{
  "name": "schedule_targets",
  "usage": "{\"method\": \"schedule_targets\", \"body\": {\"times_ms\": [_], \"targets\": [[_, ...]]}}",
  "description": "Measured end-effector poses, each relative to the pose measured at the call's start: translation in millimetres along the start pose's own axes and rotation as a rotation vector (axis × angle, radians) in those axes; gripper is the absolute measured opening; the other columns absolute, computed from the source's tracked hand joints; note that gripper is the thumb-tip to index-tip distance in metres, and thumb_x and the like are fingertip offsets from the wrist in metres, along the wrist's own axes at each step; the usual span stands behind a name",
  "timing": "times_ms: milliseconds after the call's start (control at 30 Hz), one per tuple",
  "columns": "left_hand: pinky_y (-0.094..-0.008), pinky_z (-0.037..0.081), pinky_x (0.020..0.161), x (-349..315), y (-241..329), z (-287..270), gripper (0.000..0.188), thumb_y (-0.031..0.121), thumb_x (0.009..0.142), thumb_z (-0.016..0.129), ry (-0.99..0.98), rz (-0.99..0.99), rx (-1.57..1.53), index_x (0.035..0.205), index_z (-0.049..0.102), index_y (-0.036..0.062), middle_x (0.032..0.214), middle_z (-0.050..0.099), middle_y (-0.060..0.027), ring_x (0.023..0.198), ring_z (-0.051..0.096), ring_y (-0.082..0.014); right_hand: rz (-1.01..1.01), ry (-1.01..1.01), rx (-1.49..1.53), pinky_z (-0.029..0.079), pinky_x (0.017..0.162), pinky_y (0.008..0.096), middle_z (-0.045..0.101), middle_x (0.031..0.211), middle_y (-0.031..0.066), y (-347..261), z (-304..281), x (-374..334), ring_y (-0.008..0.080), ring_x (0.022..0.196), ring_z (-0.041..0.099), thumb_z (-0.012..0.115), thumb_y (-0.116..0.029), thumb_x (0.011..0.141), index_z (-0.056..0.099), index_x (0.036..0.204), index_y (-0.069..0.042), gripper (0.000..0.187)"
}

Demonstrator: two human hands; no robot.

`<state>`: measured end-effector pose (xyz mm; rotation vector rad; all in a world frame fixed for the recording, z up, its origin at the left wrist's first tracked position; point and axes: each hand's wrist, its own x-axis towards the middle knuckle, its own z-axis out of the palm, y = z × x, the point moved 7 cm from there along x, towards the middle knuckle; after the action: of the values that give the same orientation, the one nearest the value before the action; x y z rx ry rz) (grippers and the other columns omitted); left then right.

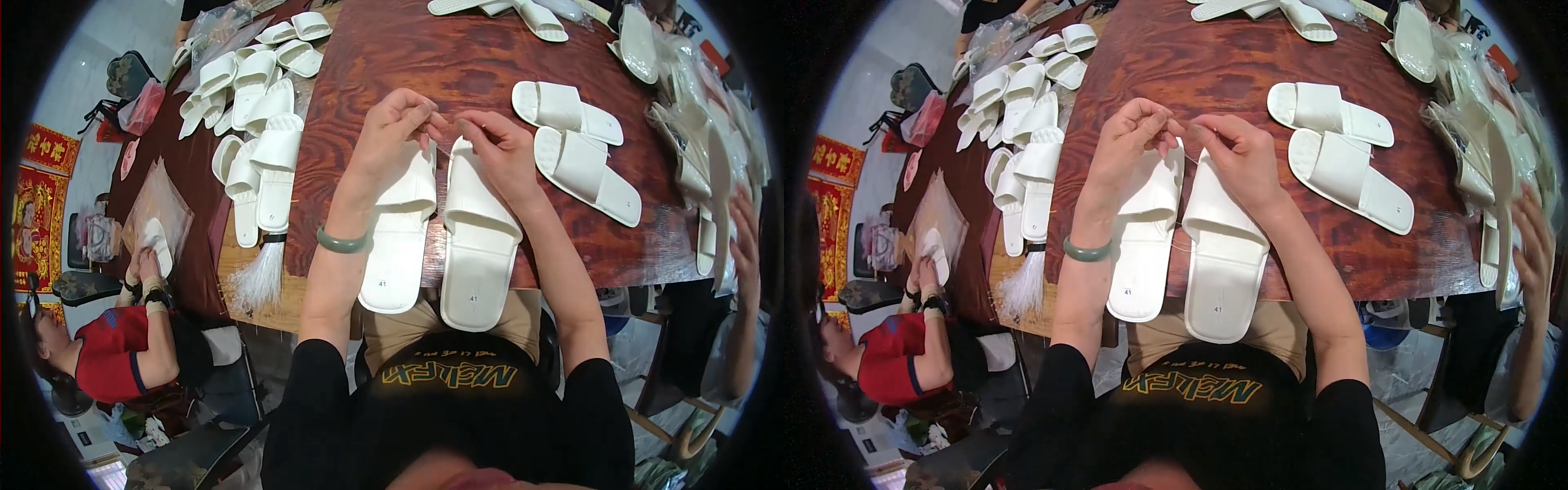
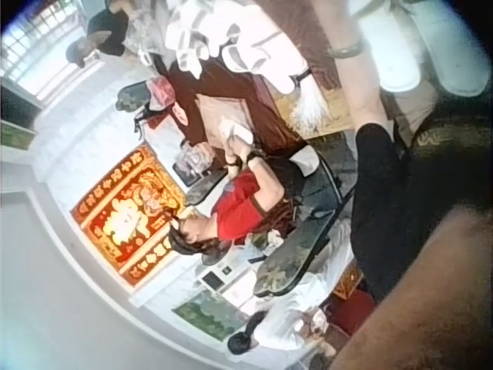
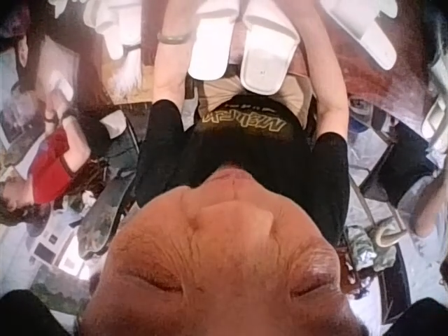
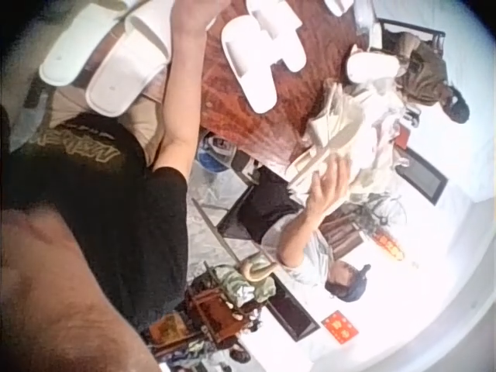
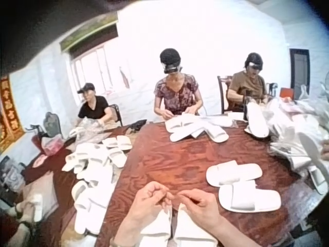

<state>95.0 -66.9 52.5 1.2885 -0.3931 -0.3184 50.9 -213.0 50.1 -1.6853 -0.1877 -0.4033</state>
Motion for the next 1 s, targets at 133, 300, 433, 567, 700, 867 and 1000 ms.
{"method": "schedule_targets", "body": {"times_ms": [133,300,433,567,700,867,1000], "targets": [[-0.0239,0.048,0.062,-1.2,-1.8,4.2,0.016,0.013,0.096,0.052,-0.061,-0.011,-0.006,0.1,0.056,-0.0016,0.085,0.066,-0.0098,0.072,0.06,-0.0123,-0.087,-0.056,0.072,0.046,0.072,0.0217,0.064,0.095,0.0044,-2.4,4.4,-3.5,0.0067,0.082,0.056,0.052,-0.006,0.095,0.058,0.117,0.003,0.024],[-0.0253,0.051,0.069,-2.7,-0.2,4.2,0.019,0.013,0.096,0.053,-0.085,0.011,0.08,0.105,0.06,-0.0018,0.09,0.067,-0.0088,0.078,0.062,-0.0123,0.03,-0.086,0.117,0.05,0.063,0.0232,0.064,0.078,0.0058,3.7,3.6,-2.6,0.01,0.069,0.059,0.053,-0.008,0.094,0.057,0.115,0.001,0.024],[-0.0259,0.052,0.071,-5.1,0.8,6.4,0.021,0.014,0.095,0.054,-0.099,0.023,0.092,0.107,0.062,-0.0028,0.092,0.067,-0.0097,0.08,0.064,-0.013,0.014,-0.101,0.079,0.048,0.059,0.0223,0.064,0.075,0.0047,1.3,3.3,-3.2,0.0081,0.065,0.057,0.055,-0.007,0.093,0.058,0.111,0.001,0.021],[-0.0254,0.052,0.07,-5.4,0.1,5.2,0.019,0.012,0.094,0.055,-0.051,0.007,0.043,0.104,0.062,-0.0028,0.091,0.067,-0.0093,0.077,0.064,-0.0133,-0.068,-0.043,0.058,0.047,0.058,0.0226,0.064,0.074,0.005,-4.4,2.0,-3.3,0.0072,0.063,0.055,0.057,-0.007,0.091,0.061,0.1,0.001,0.013],[-0.0253,0.052,0.07,-4.5,-1.2,5.8,0.016,0.008,0.094,0.053,-0.062,-0.018,0.035,0.102,0.061,-0.0032,0.088,0.068,-0.0099,0.075,0.063,-0.0138,0.067,-0.076,0.079,0.046,0.058,0.0196,0.065,0.081,0.0022,5.8,2.2,-4.2,0.0052,0.065,0.054,0.056,-0.005,0.092,0.062,0.103,0.002,0.014],[-0.0261,0.052,0.068,-4.4,-3.3,4.7,0.014,0.011,0.094,0.053,-0.061,-0.041,0.06,0.1,0.056,-0.0016,0.087,0.067,-0.0111,0.075,0.064,-0.0148,-0.067,-0.072,-0.003,0.045,0.059,0.0196,0.066,0.083,0.0013,0.2,0.8,-4.9,0.0052,0.065,0.054,0.055,-0.005,0.093,0.062,0.106,0.001,0.016],[-0.0266,0.052,0.067,-3.3,-5.3,3.7,0.014,0.014,0.095,0.053,-0.071,-0.058,0.05,0.099,0.055,0.0005,0.084,0.065,-0.0098,0.072,0.063,-0.015,-0.163,-0.022,-0.073,0.049,0.061,0.0283,0.068,0.082,0.0117,-5.2,2.3,-4.6,0.0204,0.068,0.064,0.056,-0.009,0.091,0.063,0.102,-0.001,0.016]]}}
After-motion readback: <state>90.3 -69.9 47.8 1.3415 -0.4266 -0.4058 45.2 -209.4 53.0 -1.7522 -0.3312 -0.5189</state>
